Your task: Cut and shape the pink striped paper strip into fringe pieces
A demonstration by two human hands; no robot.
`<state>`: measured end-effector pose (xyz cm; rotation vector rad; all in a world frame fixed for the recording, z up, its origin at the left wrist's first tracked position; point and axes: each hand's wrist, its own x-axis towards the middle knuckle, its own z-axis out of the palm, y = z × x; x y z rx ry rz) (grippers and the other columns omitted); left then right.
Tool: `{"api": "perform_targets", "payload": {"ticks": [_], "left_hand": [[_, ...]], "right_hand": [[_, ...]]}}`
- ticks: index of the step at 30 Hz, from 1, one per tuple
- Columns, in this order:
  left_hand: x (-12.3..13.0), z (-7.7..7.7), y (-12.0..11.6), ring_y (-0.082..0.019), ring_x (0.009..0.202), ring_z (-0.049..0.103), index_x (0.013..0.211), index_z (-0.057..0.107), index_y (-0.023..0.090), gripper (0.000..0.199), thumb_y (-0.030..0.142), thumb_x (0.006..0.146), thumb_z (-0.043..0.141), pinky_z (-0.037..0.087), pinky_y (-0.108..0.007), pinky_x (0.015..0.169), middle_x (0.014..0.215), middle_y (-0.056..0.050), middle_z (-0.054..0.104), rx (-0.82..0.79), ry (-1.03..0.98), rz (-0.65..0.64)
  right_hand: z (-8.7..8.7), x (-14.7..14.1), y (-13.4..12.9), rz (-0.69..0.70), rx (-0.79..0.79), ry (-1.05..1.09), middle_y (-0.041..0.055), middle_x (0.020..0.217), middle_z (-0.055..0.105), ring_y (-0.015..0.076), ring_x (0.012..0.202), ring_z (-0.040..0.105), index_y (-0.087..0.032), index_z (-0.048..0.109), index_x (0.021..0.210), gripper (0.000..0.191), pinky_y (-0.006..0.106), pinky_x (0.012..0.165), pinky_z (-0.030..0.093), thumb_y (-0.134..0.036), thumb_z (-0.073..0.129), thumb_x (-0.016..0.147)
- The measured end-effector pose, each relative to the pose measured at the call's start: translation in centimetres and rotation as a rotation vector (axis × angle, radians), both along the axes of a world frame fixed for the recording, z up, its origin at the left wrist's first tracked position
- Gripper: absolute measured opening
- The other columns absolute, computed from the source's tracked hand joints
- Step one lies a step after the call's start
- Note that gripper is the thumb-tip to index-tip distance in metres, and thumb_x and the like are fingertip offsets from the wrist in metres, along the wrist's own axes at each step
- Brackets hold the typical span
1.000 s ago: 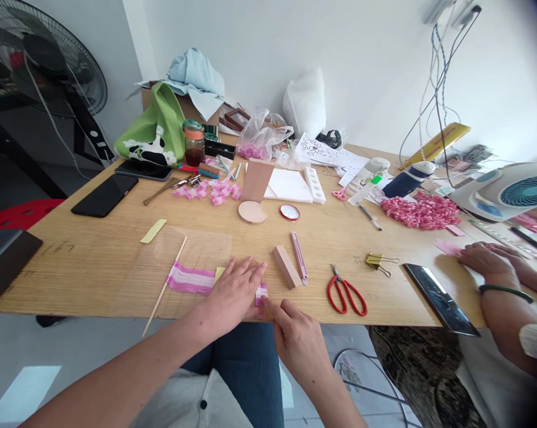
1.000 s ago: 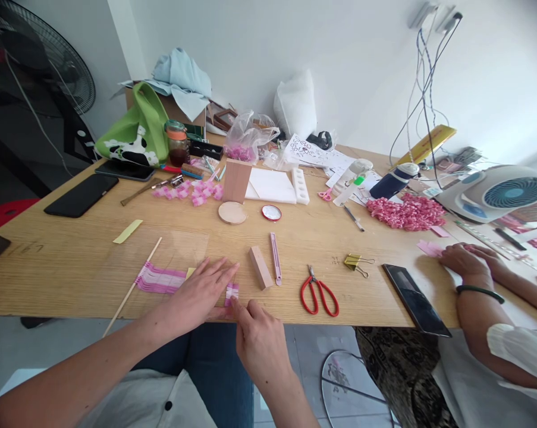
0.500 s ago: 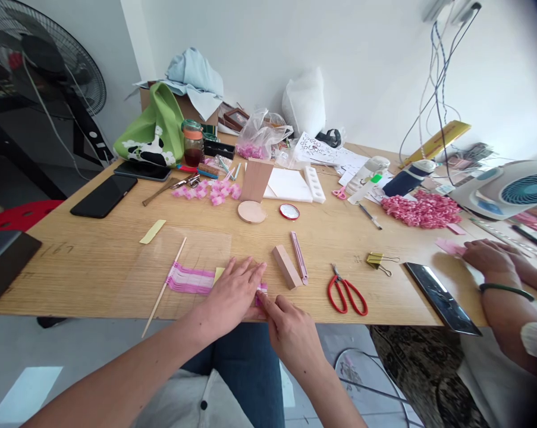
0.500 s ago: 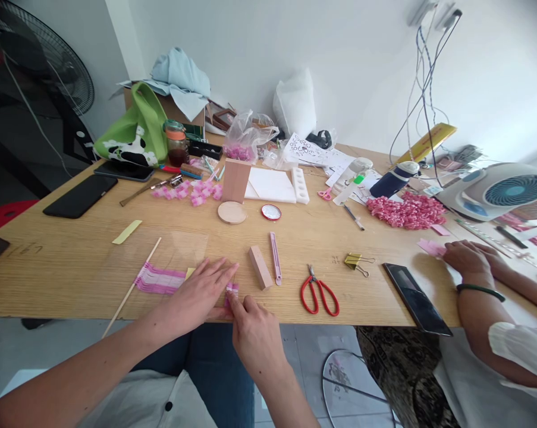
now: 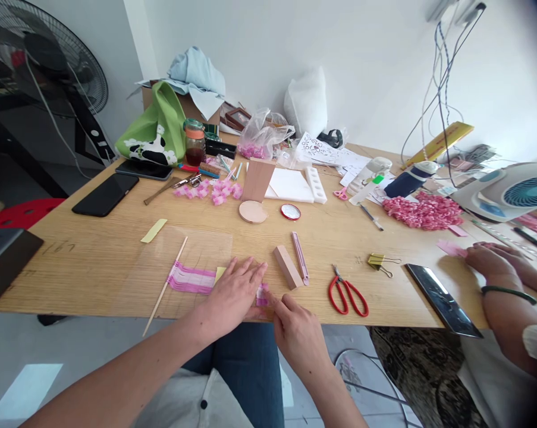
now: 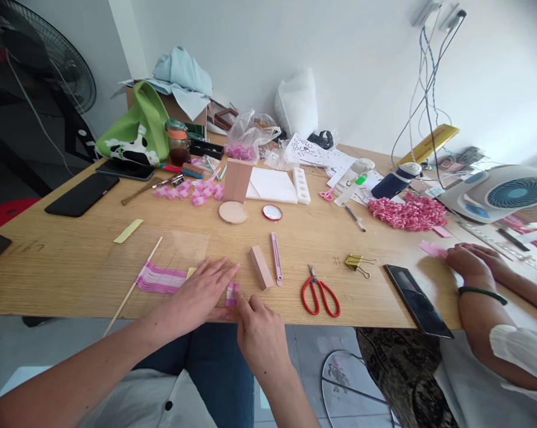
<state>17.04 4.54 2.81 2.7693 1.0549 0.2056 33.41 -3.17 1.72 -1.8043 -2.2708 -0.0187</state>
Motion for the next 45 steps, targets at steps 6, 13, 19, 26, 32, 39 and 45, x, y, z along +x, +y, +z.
{"api": "perform_targets", "payload": {"ticks": [6, 13, 19, 26, 32, 39, 45], "left_hand": [[0.02, -0.55, 0.07, -0.030, 0.140, 0.033, 0.148, 0.025, 0.010, 0.082, 0.045, 0.085, 0.063, 0.028, -0.052, 0.113, 0.142, -0.018, 0.048, 0.038, -0.037, -0.008], [0.03, -0.34, 0.03, -0.030, 0.140, 0.032, 0.147, 0.027, 0.010, 0.078, 0.043, 0.086, 0.064, 0.027, -0.052, 0.113, 0.143, -0.018, 0.048, 0.030, -0.017, -0.002], [0.12, -0.07, 0.03, -0.032, 0.140, 0.032, 0.144, 0.034, 0.009, 0.079, 0.048, 0.083, 0.066, 0.026, -0.051, 0.113, 0.143, -0.017, 0.047, -0.002, -0.007, 0.006], [0.10, -0.12, 0.04, -0.032, 0.139, 0.033, 0.145, 0.033, 0.010, 0.080, 0.048, 0.083, 0.066, 0.027, -0.051, 0.113, 0.143, -0.018, 0.048, 0.010, -0.016, 0.001], [0.10, 0.02, 0.05, -0.032, 0.140, 0.032, 0.144, 0.033, 0.009, 0.078, 0.047, 0.084, 0.065, 0.026, -0.050, 0.113, 0.143, -0.018, 0.047, 0.002, -0.004, 0.000], [0.02, -0.32, 0.12, -0.032, 0.140, 0.032, 0.144, 0.034, 0.010, 0.074, 0.050, 0.087, 0.060, 0.024, -0.050, 0.114, 0.145, -0.017, 0.045, 0.012, -0.002, -0.010], [0.05, -0.65, 0.19, -0.031, 0.139, 0.033, 0.143, 0.035, 0.008, 0.079, 0.058, 0.085, 0.056, 0.026, -0.051, 0.113, 0.143, -0.019, 0.047, 0.017, -0.036, -0.010]], "right_hand": [[-0.12, -0.02, -0.12, -0.002, 0.014, -0.001, 0.0014, 0.070, 0.057, 0.0127, 0.056, 0.055, -0.020, 0.064, 0.120, 0.043, 0.025, 0.050, 0.027, -0.009, 0.038, 0.087], [-0.02, 0.17, -0.41, 0.021, 0.047, 0.042, 0.0014, 0.070, 0.057, 0.0128, 0.057, 0.057, -0.019, 0.064, 0.120, 0.043, 0.024, 0.051, 0.029, -0.009, 0.037, 0.088], [0.07, 0.07, -0.74, 0.036, 0.020, 0.049, 0.0018, 0.071, 0.058, 0.0139, 0.058, 0.058, -0.019, 0.066, 0.117, 0.042, 0.025, 0.052, 0.029, -0.009, 0.037, 0.088], [-0.07, 0.01, -0.55, 0.037, 0.019, 0.041, 0.0021, 0.071, 0.058, 0.0147, 0.060, 0.060, -0.019, 0.064, 0.119, 0.043, 0.025, 0.053, 0.030, -0.008, 0.038, 0.088], [-0.11, -0.12, -0.45, 0.046, 0.029, 0.043, 0.0017, 0.071, 0.058, 0.0134, 0.059, 0.058, -0.018, 0.062, 0.122, 0.042, 0.024, 0.052, 0.029, -0.008, 0.038, 0.089], [-0.20, -0.39, -0.18, 0.049, 0.018, 0.023, 0.0015, 0.072, 0.059, 0.0143, 0.060, 0.059, -0.019, 0.060, 0.125, 0.042, 0.025, 0.052, 0.028, -0.009, 0.041, 0.089], [-0.06, -0.72, 0.09, 0.040, -0.018, -0.012, 0.0020, 0.074, 0.060, 0.0152, 0.061, 0.060, -0.019, 0.060, 0.126, 0.042, 0.026, 0.052, 0.028, -0.009, 0.043, 0.088]]}}
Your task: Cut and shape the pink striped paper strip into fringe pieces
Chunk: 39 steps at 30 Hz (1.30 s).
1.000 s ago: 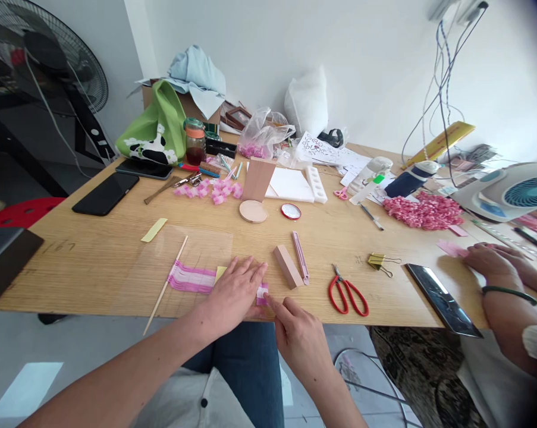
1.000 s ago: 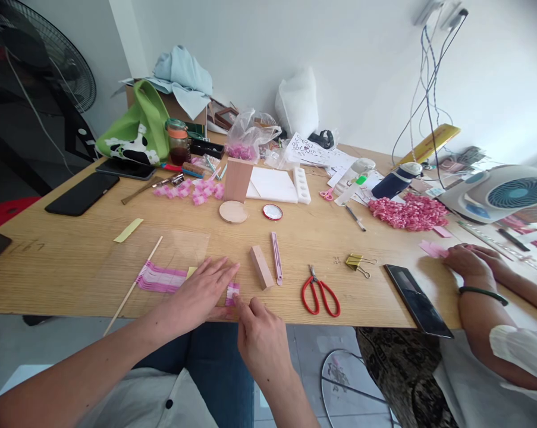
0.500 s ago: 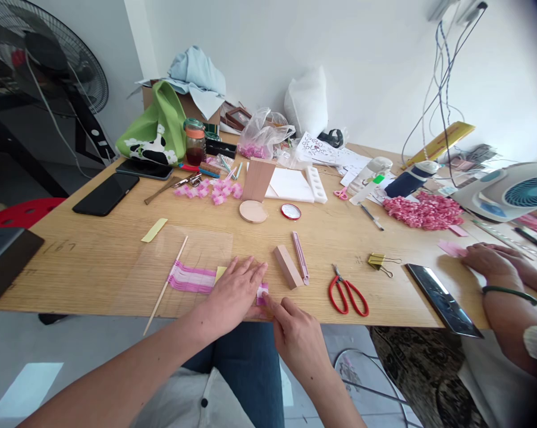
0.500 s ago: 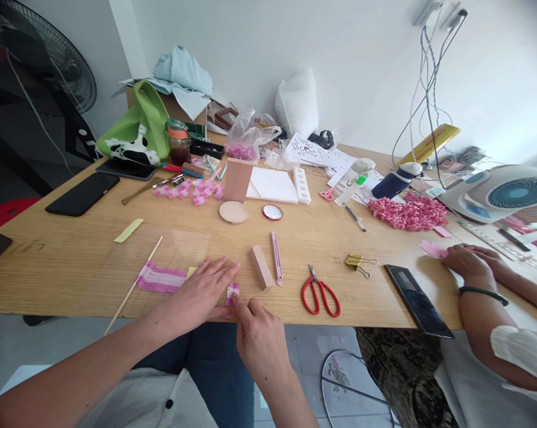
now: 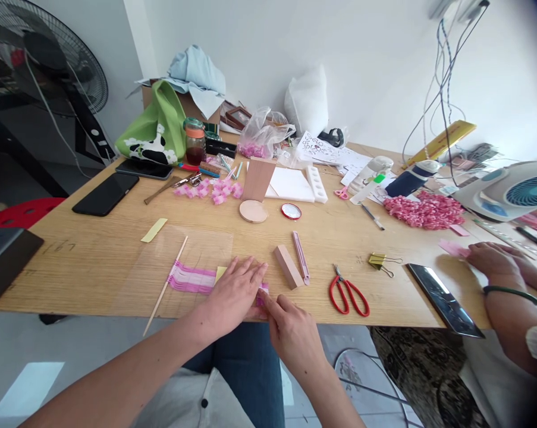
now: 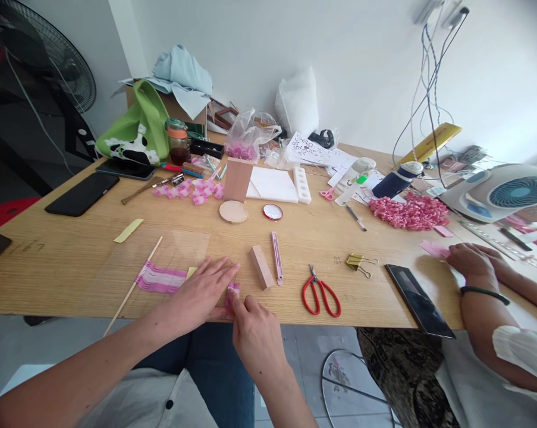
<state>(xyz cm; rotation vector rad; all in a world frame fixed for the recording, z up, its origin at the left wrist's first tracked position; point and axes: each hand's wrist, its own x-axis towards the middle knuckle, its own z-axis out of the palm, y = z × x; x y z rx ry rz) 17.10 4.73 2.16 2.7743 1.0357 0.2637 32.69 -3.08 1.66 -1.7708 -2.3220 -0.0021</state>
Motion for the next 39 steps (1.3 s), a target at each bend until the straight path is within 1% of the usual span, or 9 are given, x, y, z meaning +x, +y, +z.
{"api": "perform_targets", "payload": {"ticks": [5, 8, 14, 19, 23, 29, 32, 34, 39], "left_hand": [[0.0, 0.2, 0.0, -0.031, 0.140, 0.033, 0.143, 0.035, 0.007, 0.078, 0.058, 0.086, 0.055, 0.026, -0.051, 0.113, 0.143, -0.019, 0.047, -0.011, 0.003, 0.002], [0.1, 0.3, -0.1, -0.032, 0.139, 0.033, 0.142, 0.036, 0.007, 0.080, 0.058, 0.084, 0.059, 0.026, -0.051, 0.113, 0.143, -0.019, 0.047, -0.013, 0.012, 0.002], [0.0, 0.6, -0.1, -0.032, 0.140, 0.031, 0.143, 0.035, 0.008, 0.079, 0.043, 0.081, 0.070, 0.025, -0.051, 0.114, 0.145, -0.018, 0.044, -0.006, 0.054, 0.005], [0.0, 0.7, -0.2, -0.032, 0.140, 0.033, 0.143, 0.034, 0.010, 0.079, 0.047, 0.082, 0.067, 0.027, -0.051, 0.113, 0.144, -0.017, 0.046, -0.005, 0.036, 0.006], [0.0, 0.4, -0.1, -0.031, 0.139, 0.033, 0.144, 0.033, 0.011, 0.075, 0.044, 0.085, 0.065, 0.027, -0.050, 0.113, 0.144, -0.018, 0.047, 0.006, 0.028, 0.002], [0.0, 0.2, -0.1, -0.031, 0.139, 0.034, 0.143, 0.034, 0.012, 0.072, 0.047, 0.087, 0.062, 0.026, -0.050, 0.113, 0.143, -0.017, 0.048, 0.024, 0.026, 0.000], [0.0, 0.3, -0.1, -0.031, 0.140, 0.033, 0.143, 0.034, 0.011, 0.075, 0.047, 0.085, 0.064, 0.026, -0.050, 0.114, 0.143, -0.016, 0.047, 0.016, 0.031, 0.005], [0.1, 0.4, -0.1, -0.031, 0.140, 0.032, 0.143, 0.035, 0.010, 0.075, 0.048, 0.084, 0.064, 0.026, -0.050, 0.114, 0.143, -0.017, 0.048, 0.004, 0.032, 0.012], [0.1, 0.3, -0.1, -0.031, 0.140, 0.033, 0.142, 0.036, 0.008, 0.076, 0.051, 0.085, 0.062, 0.027, -0.050, 0.113, 0.142, -0.018, 0.048, 0.002, 0.020, 0.008]], "right_hand": [[0.0, -0.2, 0.2, -0.007, -0.017, -0.022, 0.0026, 0.076, 0.061, 0.0158, 0.064, 0.062, -0.018, 0.059, 0.126, 0.042, 0.026, 0.053, 0.029, -0.009, 0.044, 0.088], [0.0, 0.1, 0.1, -0.009, 0.000, -0.004, 0.0021, 0.074, 0.060, 0.0151, 0.062, 0.061, -0.018, 0.059, 0.126, 0.043, 0.026, 0.052, 0.029, -0.009, 0.042, 0.088], [-0.1, 0.9, -0.3, -0.073, 0.051, 0.013, 0.0012, 0.070, 0.058, 0.0147, 0.056, 0.059, -0.018, 0.062, 0.124, 0.046, 0.027, 0.050, 0.029, -0.007, 0.038, 0.086], [-0.1, 0.7, -0.3, -0.059, 0.030, 0.004, 0.0010, 0.070, 0.058, 0.0139, 0.055, 0.058, -0.018, 0.064, 0.121, 0.045, 0.026, 0.050, 0.028, -0.007, 0.039, 0.085], [-0.1, 0.6, -0.5, -0.062, 0.050, 0.014, 0.0008, 0.068, 0.057, 0.0135, 0.055, 0.058, -0.017, 0.065, 0.119, 0.044, 0.026, 0.050, 0.028, -0.007, 0.039, 0.085], [-0.1, 0.9, -0.9, -0.037, 0.101, 0.052, 0.0009, 0.068, 0.056, 0.0127, 0.053, 0.056, -0.016, 0.066, 0.117, 0.043, 0.025, 0.049, 0.029, -0.008, 0.037, 0.087], [-0.1, 0.9, -1.2, -0.008, 0.129, 0.078, 0.0005, 0.067, 0.056, 0.0116, 0.053, 0.055, -0.016, 0.066, 0.117, 0.041, 0.024, 0.050, 0.030, -0.009, 0.036, 0.089], [-0.1, 0.8, -1.3, 0.002, 0.118, 0.075, 0.0005, 0.067, 0.056, 0.0117, 0.053, 0.055, -0.017, 0.066, 0.116, 0.041, 0.024, 0.050, 0.031, -0.010, 0.035, 0.090], [-0.1, 0.6, -1.4, -0.017, 0.089, 0.045, 0.0006, 0.067, 0.056, 0.0123, 0.054, 0.055, -0.018, 0.066, 0.117, 0.042, 0.024, 0.050, 0.030, -0.009, 0.035, 0.090]]}}
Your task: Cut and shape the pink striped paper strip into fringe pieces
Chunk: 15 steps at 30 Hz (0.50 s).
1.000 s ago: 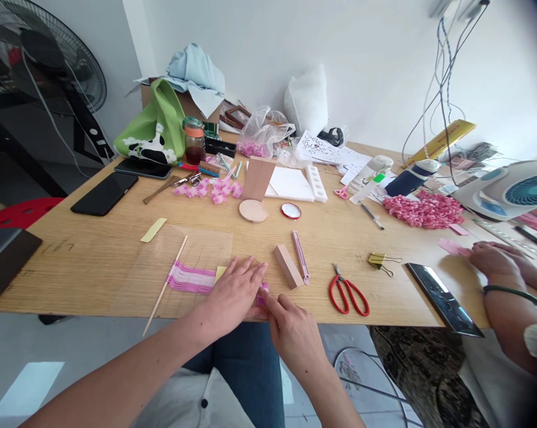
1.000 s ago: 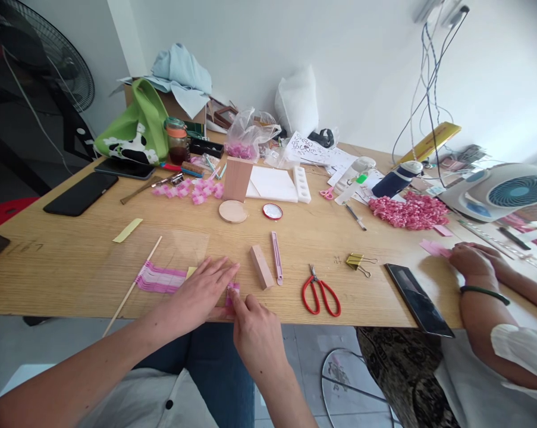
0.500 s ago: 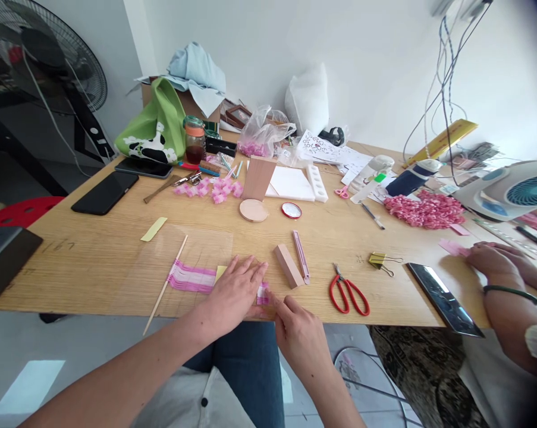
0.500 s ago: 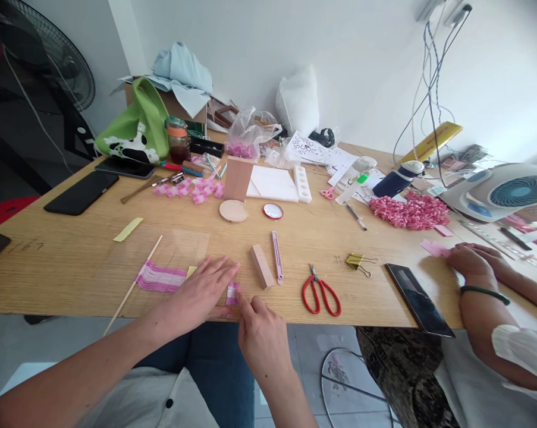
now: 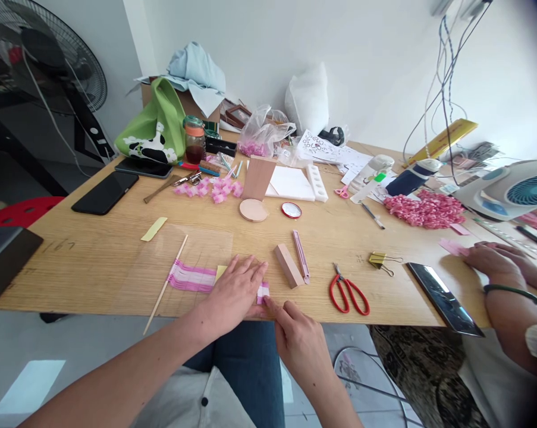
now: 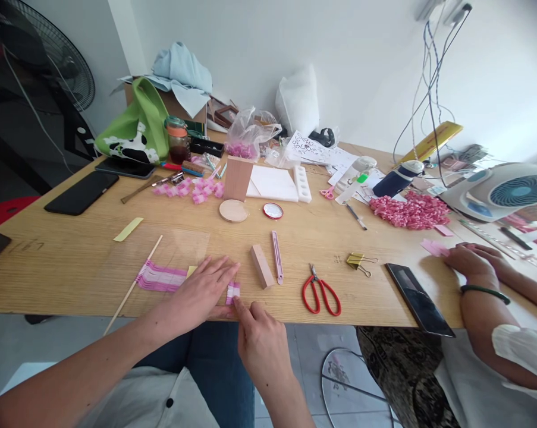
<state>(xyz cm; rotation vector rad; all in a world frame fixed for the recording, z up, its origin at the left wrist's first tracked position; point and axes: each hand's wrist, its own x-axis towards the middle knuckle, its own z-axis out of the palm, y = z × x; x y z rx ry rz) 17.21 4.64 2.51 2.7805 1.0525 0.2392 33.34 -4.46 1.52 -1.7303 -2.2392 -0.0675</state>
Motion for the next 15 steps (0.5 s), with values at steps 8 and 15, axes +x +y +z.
{"api": "perform_targets", "payload": {"ticks": [8, 15], "left_hand": [[-0.01, -0.03, -0.03, -0.032, 0.140, 0.032, 0.142, 0.036, 0.007, 0.077, 0.046, 0.083, 0.067, 0.026, -0.051, 0.114, 0.143, -0.018, 0.047, 0.004, 0.013, 0.001], [-0.07, 0.26, -0.01, -0.031, 0.140, 0.031, 0.143, 0.034, 0.008, 0.073, 0.044, 0.086, 0.063, 0.026, -0.051, 0.114, 0.144, -0.018, 0.046, 0.002, 0.018, -0.007]], "right_hand": [[-0.06, -0.13, 0.05, 0.012, 0.004, -0.018, 0.0008, 0.068, 0.055, 0.0130, 0.055, 0.057, -0.017, 0.063, 0.121, 0.044, 0.025, 0.050, 0.030, -0.007, 0.036, 0.088], [-0.02, -0.24, 0.36, 0.002, -0.047, -0.020, 0.0008, 0.070, 0.057, 0.0135, 0.058, 0.059, -0.017, 0.060, 0.126, 0.044, 0.025, 0.050, 0.031, -0.008, 0.038, 0.088]]}}
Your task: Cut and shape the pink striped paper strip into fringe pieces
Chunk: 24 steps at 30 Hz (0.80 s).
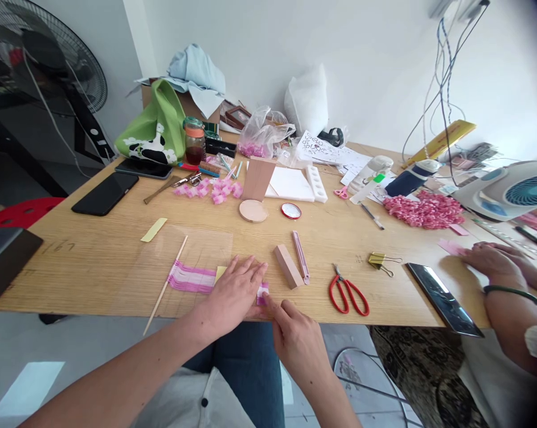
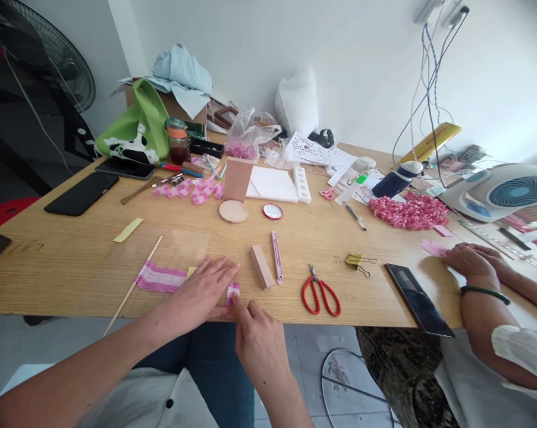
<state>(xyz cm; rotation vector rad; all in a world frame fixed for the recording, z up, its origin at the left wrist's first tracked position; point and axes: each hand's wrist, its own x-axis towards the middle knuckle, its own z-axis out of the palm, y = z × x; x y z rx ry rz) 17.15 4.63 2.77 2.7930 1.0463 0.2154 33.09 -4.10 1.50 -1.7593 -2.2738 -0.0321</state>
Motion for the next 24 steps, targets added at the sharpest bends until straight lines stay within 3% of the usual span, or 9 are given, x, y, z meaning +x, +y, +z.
{"api": "perform_targets", "payload": {"ticks": [4, 9, 15, 24], "left_hand": [[0.0, 0.4, -0.1, -0.030, 0.141, 0.031, 0.143, 0.035, 0.007, 0.070, 0.039, 0.087, 0.064, 0.026, -0.051, 0.114, 0.144, -0.018, 0.046, -0.009, 0.012, 0.000], [-0.1, 0.4, -0.1, -0.031, 0.140, 0.032, 0.143, 0.035, 0.008, 0.073, 0.044, 0.087, 0.062, 0.027, -0.051, 0.114, 0.144, -0.020, 0.046, -0.011, -0.001, -0.007], [-0.1, -0.1, 0.0, -0.030, 0.140, 0.032, 0.146, 0.028, 0.009, 0.078, 0.048, 0.087, 0.061, 0.027, -0.052, 0.113, 0.143, -0.019, 0.047, 0.014, -0.009, -0.007], [0.0, 0.1, -0.1, -0.030, 0.140, 0.032, 0.143, 0.035, 0.010, 0.072, 0.049, 0.088, 0.058, 0.025, -0.049, 0.114, 0.144, -0.018, 0.046, -0.010, 0.005, 0.004]], "right_hand": [[0.3, -0.1, 0.8, -0.059, -0.050, -0.046, 0.0012, 0.074, 0.061, 0.0138, 0.060, 0.061, -0.017, 0.055, 0.131, 0.047, 0.025, 0.050, 0.032, -0.008, 0.041, 0.087], [0.5, -0.4, 1.7, -0.104, -0.107, -0.083, 0.0018, 0.077, 0.064, 0.0143, 0.061, 0.062, -0.021, 0.056, 0.131, 0.046, 0.025, 0.050, 0.031, -0.009, 0.045, 0.088], [0.4, -0.3, 1.8, -0.097, -0.097, -0.093, 0.0021, 0.075, 0.062, 0.0144, 0.061, 0.062, -0.021, 0.057, 0.131, 0.045, 0.025, 0.050, 0.029, -0.010, 0.044, 0.089], [0.3, -0.4, 1.3, -0.052, -0.047, -0.038, 0.0015, 0.073, 0.061, 0.0136, 0.061, 0.061, -0.019, 0.062, 0.124, 0.039, 0.025, 0.051, 0.031, -0.010, 0.042, 0.091]]}}
